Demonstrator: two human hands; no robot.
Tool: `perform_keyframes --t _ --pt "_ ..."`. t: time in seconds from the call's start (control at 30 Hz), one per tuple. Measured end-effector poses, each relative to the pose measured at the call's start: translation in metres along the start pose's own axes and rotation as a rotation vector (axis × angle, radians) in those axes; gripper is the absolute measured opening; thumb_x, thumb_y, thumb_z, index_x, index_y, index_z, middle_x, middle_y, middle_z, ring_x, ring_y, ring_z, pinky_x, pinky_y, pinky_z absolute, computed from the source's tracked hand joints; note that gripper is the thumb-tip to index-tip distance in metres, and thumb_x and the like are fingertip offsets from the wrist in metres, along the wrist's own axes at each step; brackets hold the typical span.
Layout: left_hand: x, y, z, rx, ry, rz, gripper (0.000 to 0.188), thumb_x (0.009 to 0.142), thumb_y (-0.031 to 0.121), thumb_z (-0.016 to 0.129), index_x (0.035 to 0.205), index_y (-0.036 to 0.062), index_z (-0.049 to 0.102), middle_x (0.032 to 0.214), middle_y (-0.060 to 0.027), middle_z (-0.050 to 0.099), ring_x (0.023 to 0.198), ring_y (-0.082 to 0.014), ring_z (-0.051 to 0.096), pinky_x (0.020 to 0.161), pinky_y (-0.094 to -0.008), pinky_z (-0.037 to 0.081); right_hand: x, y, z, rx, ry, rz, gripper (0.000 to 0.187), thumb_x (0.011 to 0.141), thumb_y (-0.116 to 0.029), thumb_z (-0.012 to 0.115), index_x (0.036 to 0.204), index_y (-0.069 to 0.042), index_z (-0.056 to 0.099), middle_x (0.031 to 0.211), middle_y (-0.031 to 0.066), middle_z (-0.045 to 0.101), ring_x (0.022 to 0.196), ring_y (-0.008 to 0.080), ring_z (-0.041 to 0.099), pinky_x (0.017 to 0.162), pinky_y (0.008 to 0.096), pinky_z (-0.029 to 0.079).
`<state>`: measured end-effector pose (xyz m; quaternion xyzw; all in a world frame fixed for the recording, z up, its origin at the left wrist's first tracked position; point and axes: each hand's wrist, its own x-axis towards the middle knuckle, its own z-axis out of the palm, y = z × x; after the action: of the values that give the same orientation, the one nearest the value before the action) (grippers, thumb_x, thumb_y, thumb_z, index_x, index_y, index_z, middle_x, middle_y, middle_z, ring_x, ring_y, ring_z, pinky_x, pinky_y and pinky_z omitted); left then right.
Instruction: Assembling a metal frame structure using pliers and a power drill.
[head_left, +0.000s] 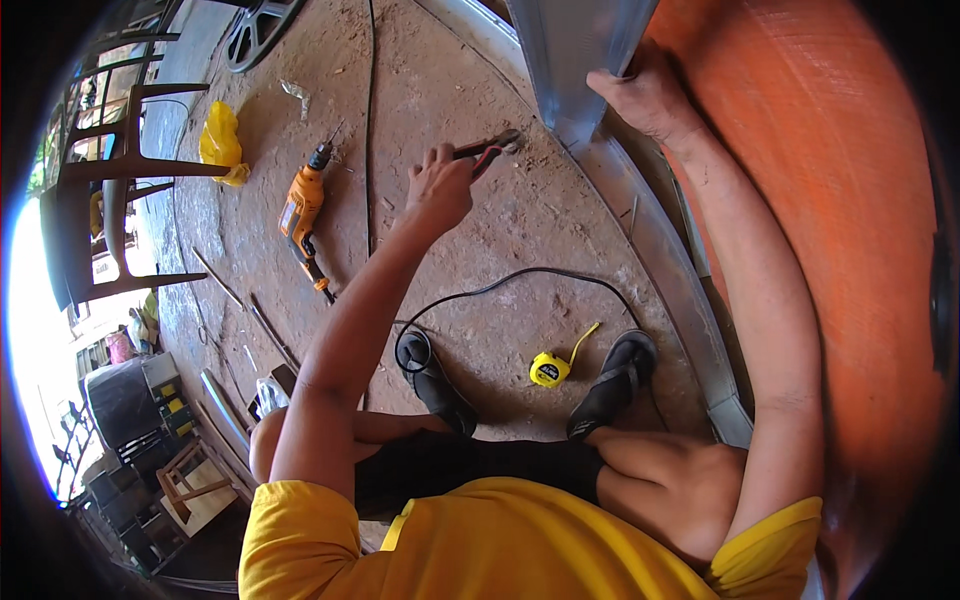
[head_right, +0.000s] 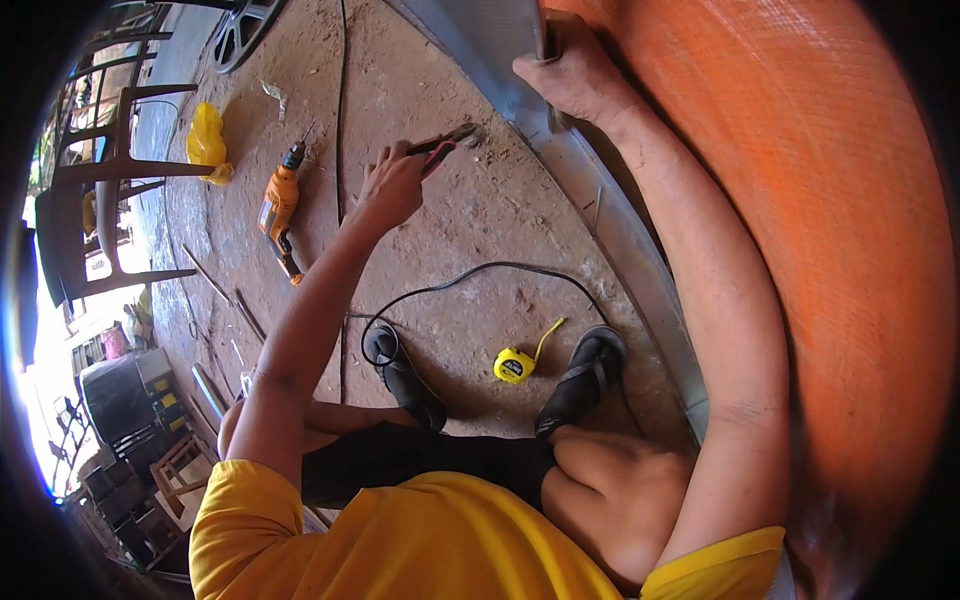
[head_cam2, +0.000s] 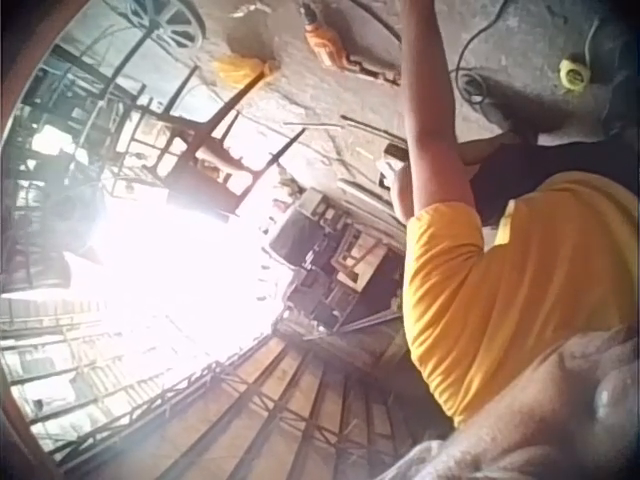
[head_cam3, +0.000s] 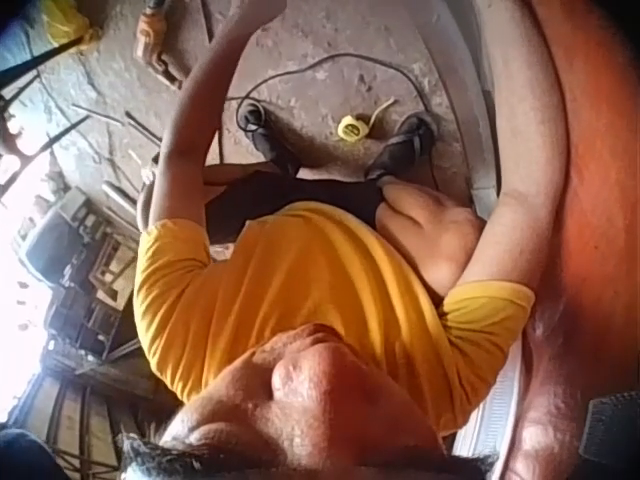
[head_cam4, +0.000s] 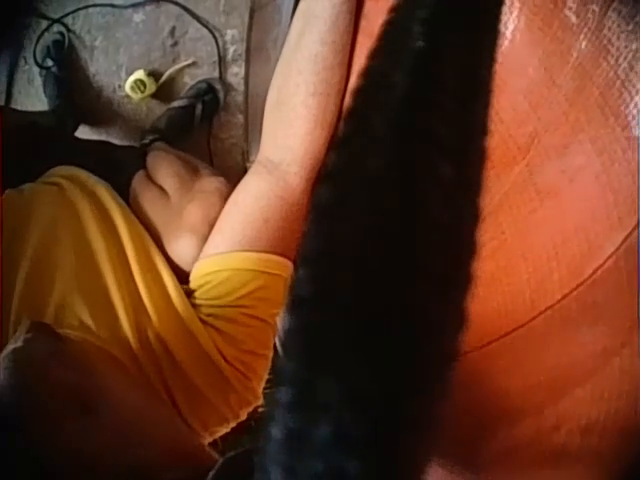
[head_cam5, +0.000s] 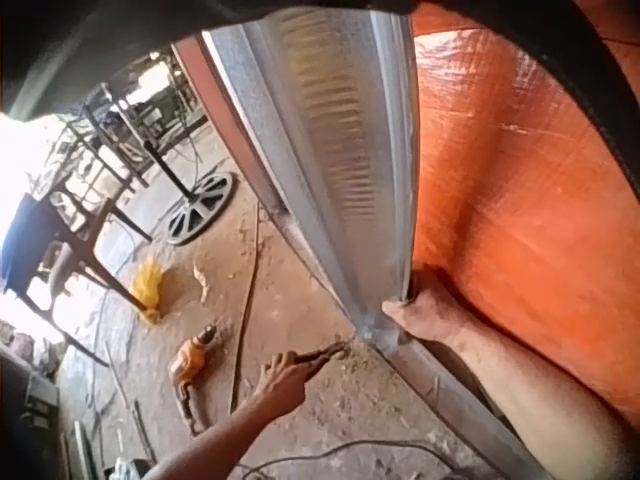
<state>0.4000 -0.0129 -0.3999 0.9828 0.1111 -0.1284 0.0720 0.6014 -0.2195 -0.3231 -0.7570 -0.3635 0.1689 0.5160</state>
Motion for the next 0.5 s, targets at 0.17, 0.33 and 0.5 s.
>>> perform_keyframes --t 0.17,0.33,0.5 --pt "-0.024 -0.029 0.049 -0.232 0.068 -0.220 0.029 0.076 0.004 0.055 0.105 0.0054 0.059 0.115 -0.0196 0.051 0.109 -0.0415 0.048 0.088 -0.0490 0.045 0.000 -0.003 -0.001 -0.015 0.056 0.006 0.020 0.075 -0.009 0.061 0.091 0.002 0.059 0.078 0.0057 0.064 0.078 0.0137 0.060 0.073 0.0309 0.048" --pt "-0.058 -0.041 0.092 -0.171 0.096 -0.311 0.033 0.075 0.004 0.058 0.109 0.0045 0.056 0.114 -0.0226 0.050 0.106 -0.0417 0.048 0.088 -0.0478 0.044 0.008 0.033 0.001 0.002 0.109 -0.062 0.028 0.075 -0.007 0.059 0.101 0.002 0.059 0.092 0.0081 0.067 0.090 0.0157 0.061 0.080 0.0309 0.048" --pt "-0.060 -0.027 0.086 -0.138 0.045 -0.328 0.044 0.076 0.012 0.065 0.117 0.0066 0.051 0.117 -0.0225 0.049 0.107 -0.0412 0.048 0.089 -0.0460 0.043 0.009 0.042 -0.006 0.023 0.051 0.013 0.037 0.075 -0.004 0.058 0.112 0.000 0.058 0.106 0.0085 0.065 0.102 0.0170 0.058 0.089 0.0306 0.045"
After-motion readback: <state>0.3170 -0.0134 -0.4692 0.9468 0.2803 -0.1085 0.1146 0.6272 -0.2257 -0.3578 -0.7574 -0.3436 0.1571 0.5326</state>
